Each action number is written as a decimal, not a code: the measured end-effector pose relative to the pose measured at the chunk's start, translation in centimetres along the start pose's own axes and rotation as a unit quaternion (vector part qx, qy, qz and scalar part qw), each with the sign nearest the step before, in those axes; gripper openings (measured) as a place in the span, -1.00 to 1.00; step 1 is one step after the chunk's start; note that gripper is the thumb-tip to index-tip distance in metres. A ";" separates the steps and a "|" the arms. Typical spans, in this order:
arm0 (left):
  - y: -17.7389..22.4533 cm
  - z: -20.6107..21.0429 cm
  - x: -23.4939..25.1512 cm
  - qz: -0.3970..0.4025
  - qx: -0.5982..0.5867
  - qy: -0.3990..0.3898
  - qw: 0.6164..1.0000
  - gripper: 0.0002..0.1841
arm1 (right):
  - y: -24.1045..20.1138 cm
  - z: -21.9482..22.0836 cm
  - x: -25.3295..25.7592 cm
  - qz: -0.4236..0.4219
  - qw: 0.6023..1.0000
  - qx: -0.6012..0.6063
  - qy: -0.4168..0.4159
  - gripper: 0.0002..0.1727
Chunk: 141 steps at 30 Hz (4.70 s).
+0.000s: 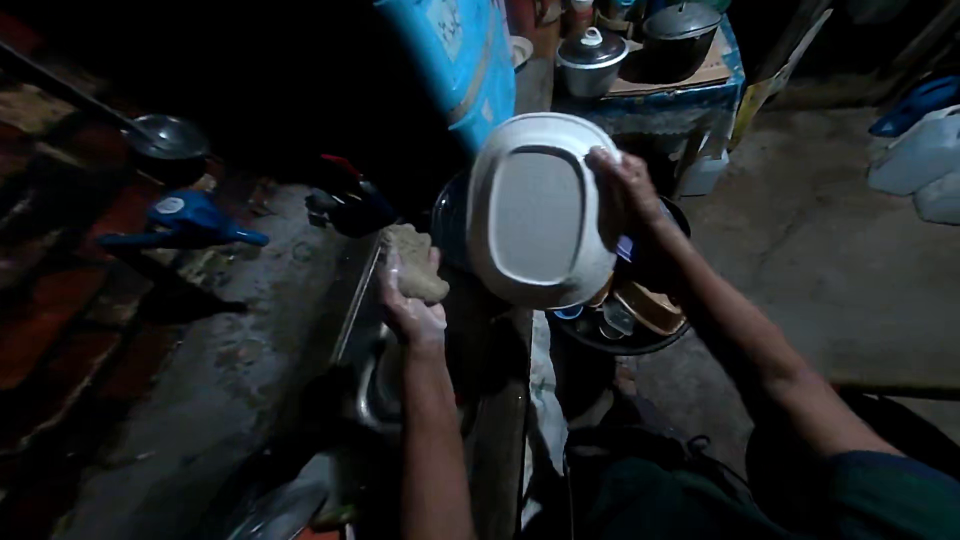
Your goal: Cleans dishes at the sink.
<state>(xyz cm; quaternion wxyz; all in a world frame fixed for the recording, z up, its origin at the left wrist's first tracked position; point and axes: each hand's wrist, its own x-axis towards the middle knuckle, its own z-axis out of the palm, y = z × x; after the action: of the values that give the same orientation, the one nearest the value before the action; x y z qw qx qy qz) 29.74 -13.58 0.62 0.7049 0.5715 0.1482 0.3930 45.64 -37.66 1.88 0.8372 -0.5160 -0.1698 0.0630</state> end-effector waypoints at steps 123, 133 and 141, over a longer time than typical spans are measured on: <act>-11.4 3.9 8.9 -0.167 -0.180 0.189 0.951 -0.74 | 0.9 -8.2 -3.5 -0.022 0.959 -0.131 0.249 -0.48; -11.3 3.2 7.3 -0.064 -0.033 0.157 0.985 -0.50 | 9.7 3.9 4.6 0.144 0.950 -0.276 0.026 -0.50; -12.5 4.2 6.4 -0.105 0.027 0.097 0.989 -0.41 | 11.7 -6.2 0.7 -0.058 0.837 -0.524 0.147 -0.41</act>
<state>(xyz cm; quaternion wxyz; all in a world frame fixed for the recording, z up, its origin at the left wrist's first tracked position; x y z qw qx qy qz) 41.49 -12.31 -8.10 0.7091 0.5309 0.2856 0.3657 49.32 -37.32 -10.91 0.4589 -0.8699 -0.0822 -0.1610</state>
